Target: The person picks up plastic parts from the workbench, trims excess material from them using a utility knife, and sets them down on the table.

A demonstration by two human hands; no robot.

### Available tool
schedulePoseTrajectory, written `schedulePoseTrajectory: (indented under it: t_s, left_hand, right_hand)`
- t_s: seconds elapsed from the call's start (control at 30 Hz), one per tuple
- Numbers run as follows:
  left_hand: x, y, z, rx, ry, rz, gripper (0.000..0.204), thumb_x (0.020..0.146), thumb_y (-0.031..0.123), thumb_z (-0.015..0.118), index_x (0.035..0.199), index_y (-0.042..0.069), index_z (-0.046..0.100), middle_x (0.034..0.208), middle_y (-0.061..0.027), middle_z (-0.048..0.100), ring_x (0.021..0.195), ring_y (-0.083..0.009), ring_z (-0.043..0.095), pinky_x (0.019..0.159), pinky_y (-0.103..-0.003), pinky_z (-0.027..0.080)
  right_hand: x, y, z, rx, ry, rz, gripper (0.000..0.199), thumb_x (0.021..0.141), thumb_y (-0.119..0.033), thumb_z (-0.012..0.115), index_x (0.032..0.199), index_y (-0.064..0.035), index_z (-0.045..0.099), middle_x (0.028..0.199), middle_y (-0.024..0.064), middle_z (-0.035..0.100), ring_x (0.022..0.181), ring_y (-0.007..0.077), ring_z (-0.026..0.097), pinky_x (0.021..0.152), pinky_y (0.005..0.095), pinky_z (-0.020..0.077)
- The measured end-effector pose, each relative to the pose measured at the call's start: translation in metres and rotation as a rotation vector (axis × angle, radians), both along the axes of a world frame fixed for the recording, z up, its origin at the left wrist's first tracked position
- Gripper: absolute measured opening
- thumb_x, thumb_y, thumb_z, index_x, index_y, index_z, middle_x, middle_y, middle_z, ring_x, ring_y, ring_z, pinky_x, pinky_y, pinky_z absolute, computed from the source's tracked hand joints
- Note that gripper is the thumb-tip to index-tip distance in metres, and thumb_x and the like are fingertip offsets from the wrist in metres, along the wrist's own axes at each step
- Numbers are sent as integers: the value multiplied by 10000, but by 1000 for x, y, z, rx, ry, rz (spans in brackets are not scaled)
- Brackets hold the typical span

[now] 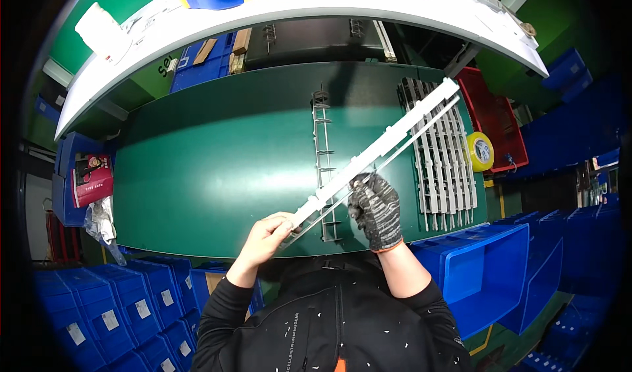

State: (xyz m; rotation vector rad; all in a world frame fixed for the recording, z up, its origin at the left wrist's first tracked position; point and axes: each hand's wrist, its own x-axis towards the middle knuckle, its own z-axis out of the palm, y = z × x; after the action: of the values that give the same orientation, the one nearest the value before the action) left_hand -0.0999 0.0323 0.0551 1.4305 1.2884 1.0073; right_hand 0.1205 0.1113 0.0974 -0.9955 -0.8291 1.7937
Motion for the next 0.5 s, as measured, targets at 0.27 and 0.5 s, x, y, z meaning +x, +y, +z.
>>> schedulePoseTrajectory:
  t_s: [0.27, 0.5]
  left_hand:
    - [25, 0, -5, -213, -510, 182, 242, 902, 193, 481, 868, -23, 584, 859, -41, 556, 761, -91, 490, 726, -226, 387]
    - [36, 3, -3, -235, -582, 244, 218, 904, 189, 485, 888, -11, 572, 835, -26, 555, 747, -80, 475, 728, -222, 384]
  right_hand:
    - [-15, -20, -12, 965, -836, 285, 164, 828, -138, 506, 895, -14, 591, 726, 143, 567, 646, 292, 559, 580, 385, 445]
    - [-23, -27, -19, 882, -924, 283, 163, 841, -139, 479, 844, -13, 582, 725, 154, 575, 649, 318, 561, 591, 390, 444]
